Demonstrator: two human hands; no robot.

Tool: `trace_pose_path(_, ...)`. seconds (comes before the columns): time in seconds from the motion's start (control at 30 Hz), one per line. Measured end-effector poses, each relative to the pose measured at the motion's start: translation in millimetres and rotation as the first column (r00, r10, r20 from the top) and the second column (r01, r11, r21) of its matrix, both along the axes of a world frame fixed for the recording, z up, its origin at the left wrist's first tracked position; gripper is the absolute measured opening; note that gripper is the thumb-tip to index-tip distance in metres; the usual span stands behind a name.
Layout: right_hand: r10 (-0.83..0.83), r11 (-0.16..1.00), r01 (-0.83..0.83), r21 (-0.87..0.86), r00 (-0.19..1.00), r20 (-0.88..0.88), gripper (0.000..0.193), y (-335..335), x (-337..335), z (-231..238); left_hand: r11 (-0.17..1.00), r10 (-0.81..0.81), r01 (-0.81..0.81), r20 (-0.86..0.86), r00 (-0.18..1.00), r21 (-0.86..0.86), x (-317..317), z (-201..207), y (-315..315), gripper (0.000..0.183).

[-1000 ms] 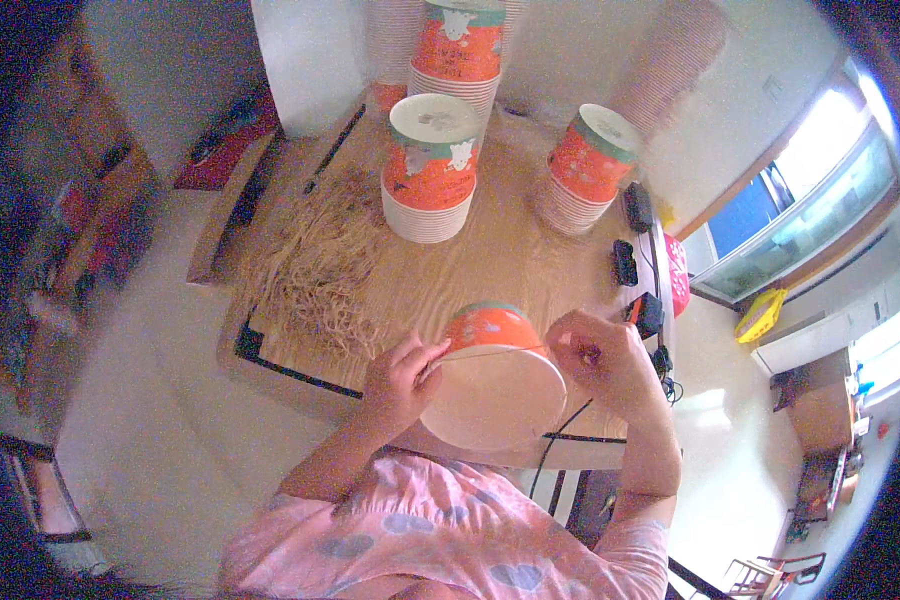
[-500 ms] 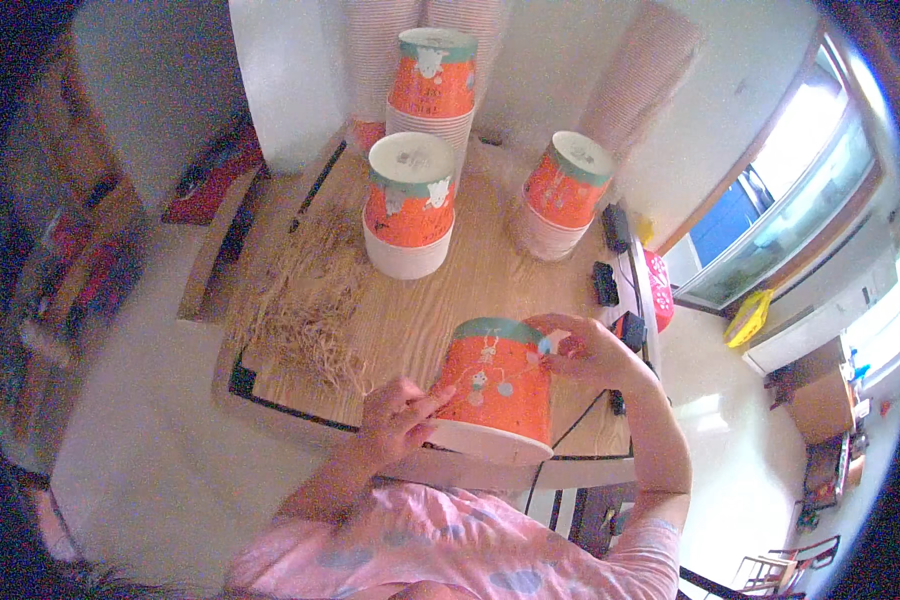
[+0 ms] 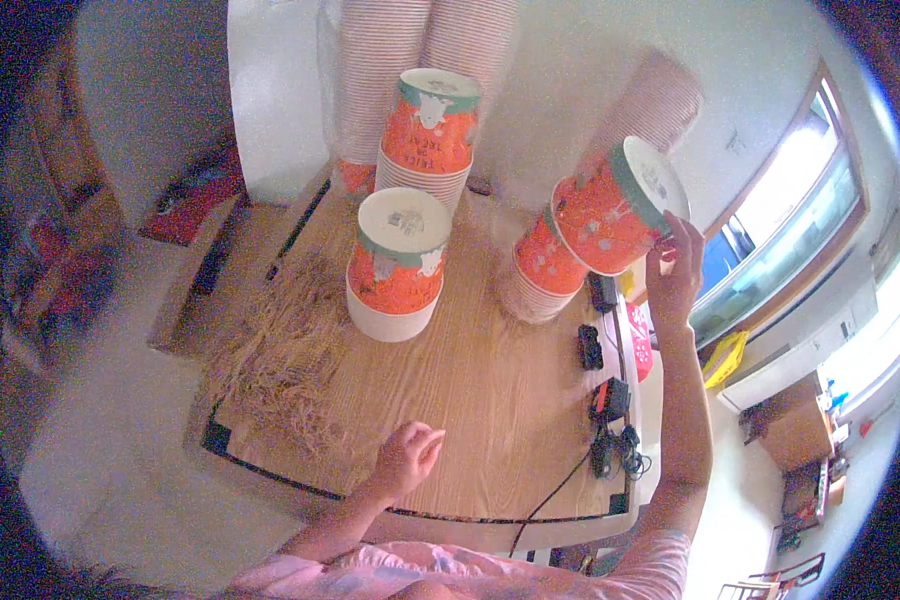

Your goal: Tie a thin string around the rim of a paper bucket.

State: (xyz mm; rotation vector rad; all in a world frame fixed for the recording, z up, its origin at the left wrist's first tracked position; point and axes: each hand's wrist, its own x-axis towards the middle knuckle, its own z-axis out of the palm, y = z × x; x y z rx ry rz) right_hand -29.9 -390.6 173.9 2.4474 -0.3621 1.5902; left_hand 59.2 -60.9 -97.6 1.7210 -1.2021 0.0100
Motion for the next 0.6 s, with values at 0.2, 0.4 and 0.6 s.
trace_pose_path(0.2,0.002,0.996,0.001,0.084,0.999,-0.038,0.047,-60.3,31.1,-35.0,0.999,-0.035,0.034,-0.096,0.995,-0.011,6.4,-18.5,-6.8,0.016)
trace_pose_path(0.4,0.017,0.993,-0.004,0.122,0.994,-0.107,0.045,-88.0,46.5,-53.2,0.997,-0.071,0.07,-0.106,0.992,-0.017,14.0,4.5,-3.9,0.015)
trace_pose_path(0.6,0.043,0.991,-0.027,0.134,0.992,-0.116,0.045,-97.9,52.2,-76.1,0.989,-0.136,0.145,-0.191,0.972,0.031,14.2,2.3,-1.3,0.019)
